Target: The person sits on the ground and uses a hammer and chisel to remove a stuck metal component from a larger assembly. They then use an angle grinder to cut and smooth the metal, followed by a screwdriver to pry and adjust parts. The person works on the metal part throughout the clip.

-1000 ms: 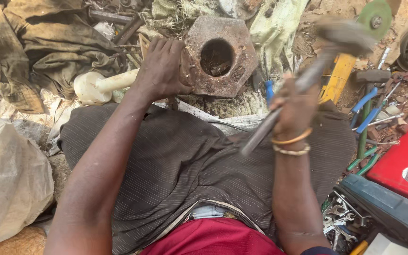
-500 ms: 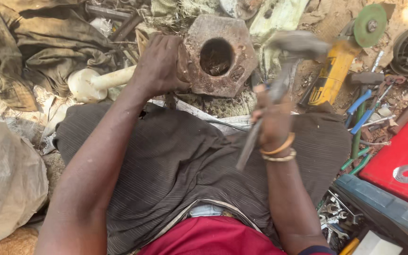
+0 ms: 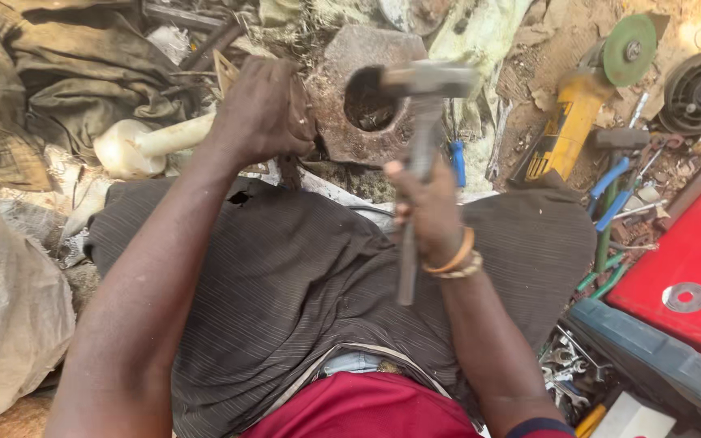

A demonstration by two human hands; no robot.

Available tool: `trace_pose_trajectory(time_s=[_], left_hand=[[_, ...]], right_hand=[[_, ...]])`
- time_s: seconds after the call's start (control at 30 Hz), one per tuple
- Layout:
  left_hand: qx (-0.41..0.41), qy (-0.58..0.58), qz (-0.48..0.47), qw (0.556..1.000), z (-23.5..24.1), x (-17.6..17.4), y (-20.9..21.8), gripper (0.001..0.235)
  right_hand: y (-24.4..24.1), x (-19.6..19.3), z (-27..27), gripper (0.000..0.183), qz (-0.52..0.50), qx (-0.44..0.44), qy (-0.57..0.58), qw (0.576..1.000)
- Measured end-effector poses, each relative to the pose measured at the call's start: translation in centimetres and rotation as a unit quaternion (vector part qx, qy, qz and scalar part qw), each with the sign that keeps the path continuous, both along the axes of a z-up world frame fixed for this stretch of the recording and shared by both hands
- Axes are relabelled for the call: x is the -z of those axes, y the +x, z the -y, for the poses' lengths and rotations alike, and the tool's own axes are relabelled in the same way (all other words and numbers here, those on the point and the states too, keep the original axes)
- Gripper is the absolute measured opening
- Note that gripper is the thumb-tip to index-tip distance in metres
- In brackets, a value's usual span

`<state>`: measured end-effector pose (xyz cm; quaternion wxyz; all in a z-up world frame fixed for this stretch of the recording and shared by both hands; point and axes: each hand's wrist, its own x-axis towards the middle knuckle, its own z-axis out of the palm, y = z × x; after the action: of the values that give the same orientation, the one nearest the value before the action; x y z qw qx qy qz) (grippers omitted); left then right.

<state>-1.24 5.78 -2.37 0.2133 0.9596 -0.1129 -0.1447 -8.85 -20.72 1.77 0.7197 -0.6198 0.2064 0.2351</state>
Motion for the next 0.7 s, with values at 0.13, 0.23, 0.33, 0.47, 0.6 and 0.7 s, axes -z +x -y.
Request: trace_pose_trajectory(time_s=[0.13, 0.23, 0.33, 0.47, 0.6, 0.7], left_hand=[[0.011, 0.0, 0.04, 0.999, -0.4, 1.7, -0.4, 0.106], [0.01, 0.004, 0.002, 1.0, -0.7, 2.5, -1.1, 0.102], [0.011, -0.006, 0.013, 1.0, -0.6, 1.9, -0.1, 0.108], [0.034, -0.036, 0.099, 0.994, 2.2, 2.1, -0.6, 0.112], [0.051, -0.05, 0.059, 0.996, 1.7, 0.9, 0.5, 0.133], [0.069, 0.01, 0.031, 0.997, 1.1, 0.3, 1.3, 0.14]], right_hand=[[3.4, 0.1, 6.0, 0.011, 0.167, 0.27, -0.018, 0.948], [4.4, 2.8, 6.8, 0.021, 0.217, 0.387, 0.145, 0.884], [1.6, 4.6, 3.0, 0.017, 0.134, 0.282, 0.125, 0.942], [0.3, 4.2, 1.3, 0.018, -0.007, 0.148, 0.176, 0.973], [0.7, 2.9, 2.9, 0.022, 0.03, 0.135, 0.128, 0.982], [1.3, 1.1, 5.4, 0.026, 0.12, 0.205, 0.105, 0.966]])
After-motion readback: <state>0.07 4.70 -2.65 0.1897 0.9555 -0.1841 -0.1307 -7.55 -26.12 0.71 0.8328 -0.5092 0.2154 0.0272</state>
